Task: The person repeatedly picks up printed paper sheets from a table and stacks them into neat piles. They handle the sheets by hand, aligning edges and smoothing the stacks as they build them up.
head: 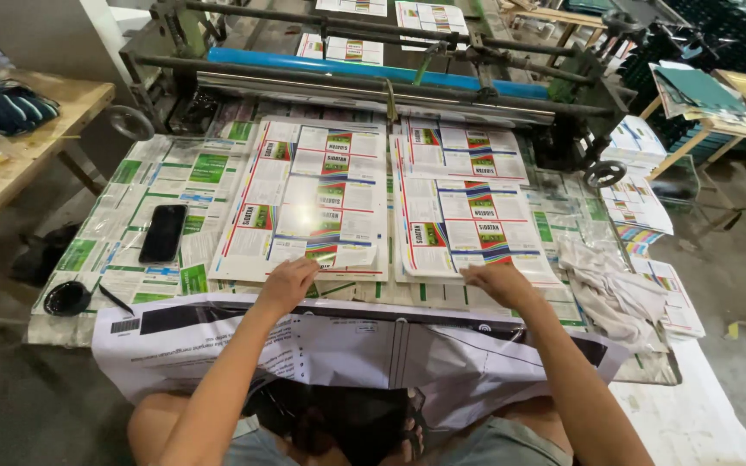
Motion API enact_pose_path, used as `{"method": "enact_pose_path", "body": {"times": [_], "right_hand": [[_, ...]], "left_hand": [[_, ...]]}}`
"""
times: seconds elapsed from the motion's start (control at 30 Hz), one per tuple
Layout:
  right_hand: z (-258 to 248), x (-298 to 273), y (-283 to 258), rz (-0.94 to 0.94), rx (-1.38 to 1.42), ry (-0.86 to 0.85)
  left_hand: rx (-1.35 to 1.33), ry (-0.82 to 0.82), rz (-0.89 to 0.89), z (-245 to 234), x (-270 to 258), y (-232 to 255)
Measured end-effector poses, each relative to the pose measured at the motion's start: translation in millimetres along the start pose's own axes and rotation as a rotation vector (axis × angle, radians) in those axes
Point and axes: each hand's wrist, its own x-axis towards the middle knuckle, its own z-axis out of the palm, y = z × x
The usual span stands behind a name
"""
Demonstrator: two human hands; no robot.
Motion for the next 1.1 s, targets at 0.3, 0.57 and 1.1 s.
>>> {"method": "enact_pose_path", "body": {"times": [0.3, 0.57, 1.1], "right_hand": [[-31.9, -30.2, -99.1, 0.004, -0.2, 0.664], [-14.9, -17.6, -36.2, 0.161, 0.173, 0.382], [48.6, -54.7, -83.9, 0.091, -0.179, 0.867]], "left_hand": [[0.089, 0.364, -0.123, -29.3, 10.1, 52.9], [-0.09, -0.043, -0.367, -20.1, 5.1, 36.3], [0.016, 0.002, -0.27, 23.7, 7.3, 15.8]]}}
